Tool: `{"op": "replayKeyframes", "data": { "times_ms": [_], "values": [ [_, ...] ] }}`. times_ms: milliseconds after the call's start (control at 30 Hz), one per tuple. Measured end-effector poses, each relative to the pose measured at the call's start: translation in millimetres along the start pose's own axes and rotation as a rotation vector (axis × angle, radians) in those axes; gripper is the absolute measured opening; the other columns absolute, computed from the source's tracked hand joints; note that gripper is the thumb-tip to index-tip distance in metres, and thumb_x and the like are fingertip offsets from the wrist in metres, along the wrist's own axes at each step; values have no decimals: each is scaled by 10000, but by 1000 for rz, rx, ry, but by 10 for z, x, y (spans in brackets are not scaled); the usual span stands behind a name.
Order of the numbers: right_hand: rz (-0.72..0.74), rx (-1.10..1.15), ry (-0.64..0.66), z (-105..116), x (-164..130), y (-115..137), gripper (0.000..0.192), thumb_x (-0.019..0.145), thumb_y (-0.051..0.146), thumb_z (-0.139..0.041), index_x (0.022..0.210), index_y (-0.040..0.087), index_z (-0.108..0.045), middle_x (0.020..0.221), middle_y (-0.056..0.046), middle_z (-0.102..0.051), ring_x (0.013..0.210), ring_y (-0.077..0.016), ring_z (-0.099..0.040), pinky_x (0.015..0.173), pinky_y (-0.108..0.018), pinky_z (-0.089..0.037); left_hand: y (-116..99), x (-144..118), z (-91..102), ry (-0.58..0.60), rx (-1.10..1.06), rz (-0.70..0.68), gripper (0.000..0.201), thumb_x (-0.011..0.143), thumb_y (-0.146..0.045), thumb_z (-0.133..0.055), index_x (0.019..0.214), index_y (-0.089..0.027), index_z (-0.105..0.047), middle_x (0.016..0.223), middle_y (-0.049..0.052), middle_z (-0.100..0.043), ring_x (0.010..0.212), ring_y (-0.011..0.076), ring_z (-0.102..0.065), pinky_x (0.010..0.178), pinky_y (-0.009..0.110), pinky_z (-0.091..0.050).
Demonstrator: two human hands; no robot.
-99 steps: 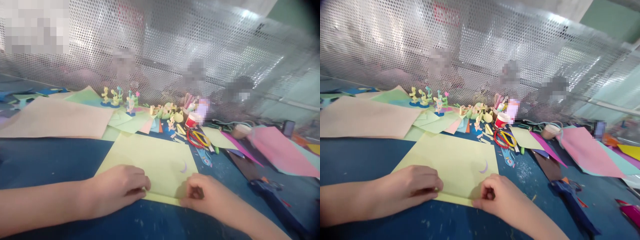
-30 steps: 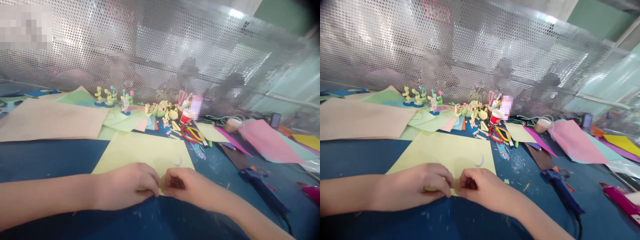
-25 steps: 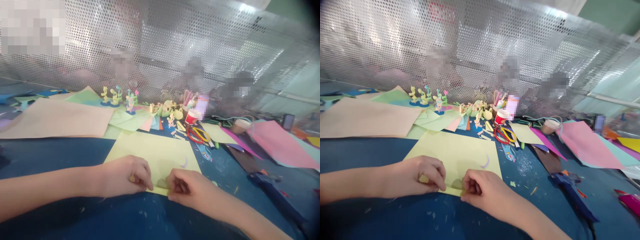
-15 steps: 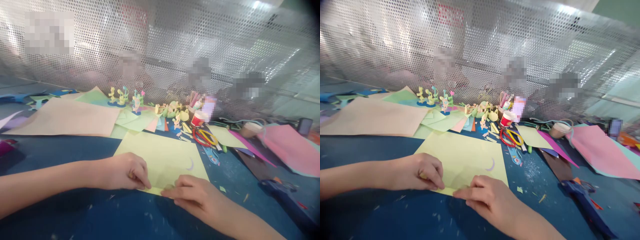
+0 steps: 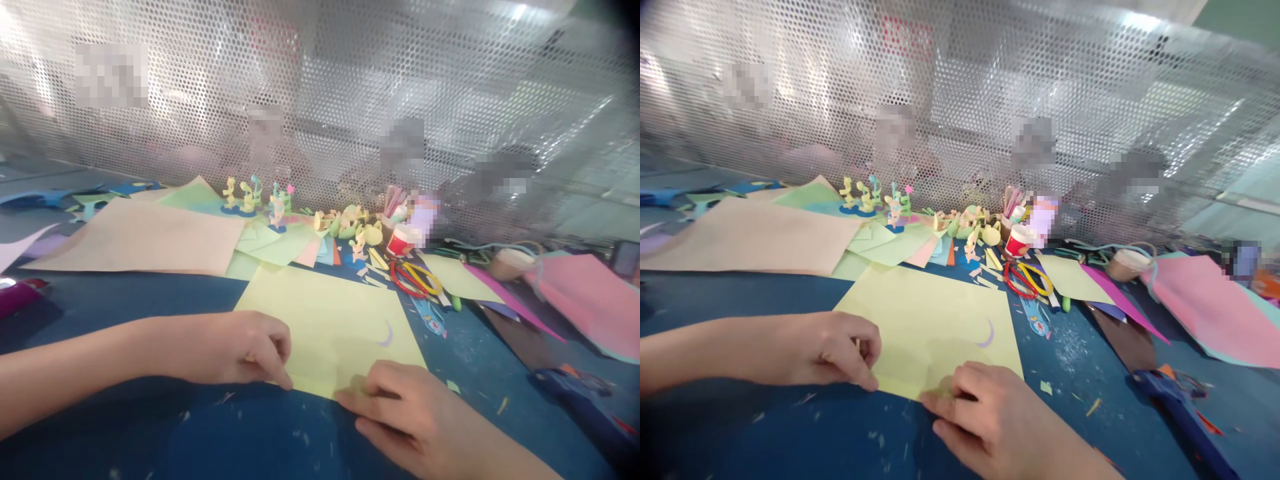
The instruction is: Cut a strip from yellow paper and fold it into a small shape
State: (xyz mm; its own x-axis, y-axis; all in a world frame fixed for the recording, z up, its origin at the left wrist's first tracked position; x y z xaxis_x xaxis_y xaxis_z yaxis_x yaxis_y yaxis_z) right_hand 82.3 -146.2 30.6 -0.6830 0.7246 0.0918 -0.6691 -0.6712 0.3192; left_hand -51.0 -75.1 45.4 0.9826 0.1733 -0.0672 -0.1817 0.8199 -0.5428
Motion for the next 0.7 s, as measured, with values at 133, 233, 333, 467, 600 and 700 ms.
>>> {"op": "replayKeyframes", "data": {
  "times_ms": [133, 233, 333, 467, 600, 700],
  "values": [
    [40, 12, -41, 34, 26, 33, 278, 883, 194, -463, 1144, 219, -556, 789, -31, -575, 684, -136, -505, 577, -255, -363, 63, -100, 72, 26, -11, 95, 362, 787, -57, -533, 994, -316, -678, 887, -2, -581, 763, 85, -555, 673, 125, -401],
    [60, 4, -82, 58, 56, 54, 264, 871, 172, -480, 1113, 202, -582, 761, -30, -588, 657, -131, -512, 555, -248, -365, 151, -180, 123, 15, -62, 153, 333, 753, -68, -584, 965, -302, -693, 887, -6, -592, 765, 85, -565, 688, 128, -410],
    [79, -4, -124, 81, 80, 77, 262, 857, 158, -502, 1097, 198, -599, 744, -29, -594, 646, -126, -521, 547, -239, -375, 264, -256, 129, 19, -144, 184, 251, 751, -145, -623, 962, -257, -697, 833, 3, -618, 720, 85, -572, 642, 124, -423],
    [101, -2, -164, 114, 106, 118, 259, 845, 143, -513, 1077, 189, -618, 726, -29, -600, 632, -120, -528, 543, -225, -390, 337, -331, 118, 8, -183, 170, 225, 773, -188, -611, 978, -233, -691, 811, 17, -636, 691, 88, -575, 592, 123, -427],
    [92, -9, -187, 142, 121, 151, 268, 839, 116, -510, 1071, 187, -624, 715, -29, -601, 629, -118, -538, 542, -218, -406, 338, -385, 106, -30, -129, 171, 213, 799, -217, -589, 984, -247, -689, 829, 18, -625, 690, 87, -570, 607, 131, -423],
    [84, -27, -190, 138, 118, 150, 255, 836, 120, -513, 1054, 180, -632, 701, -31, -597, 622, -121, -541, 534, -220, -411, 323, -450, 94, -72, -77, 160, 201, 825, -243, -560, 981, -269, -685, 830, 14, -599, 703, 87, -560, 622, 138, -412]
  ]
}}
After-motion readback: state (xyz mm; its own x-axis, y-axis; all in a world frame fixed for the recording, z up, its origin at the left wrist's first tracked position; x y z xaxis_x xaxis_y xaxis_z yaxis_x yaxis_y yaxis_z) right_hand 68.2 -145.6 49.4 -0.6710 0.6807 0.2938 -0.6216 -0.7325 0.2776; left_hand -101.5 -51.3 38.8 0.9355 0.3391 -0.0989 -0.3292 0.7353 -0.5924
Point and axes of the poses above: each hand's wrist, its own x-axis towards the middle knuckle, its own z-axis out of the back of the hand, y = z × x, the point moved 8 cm from there along x, towards the middle knuckle
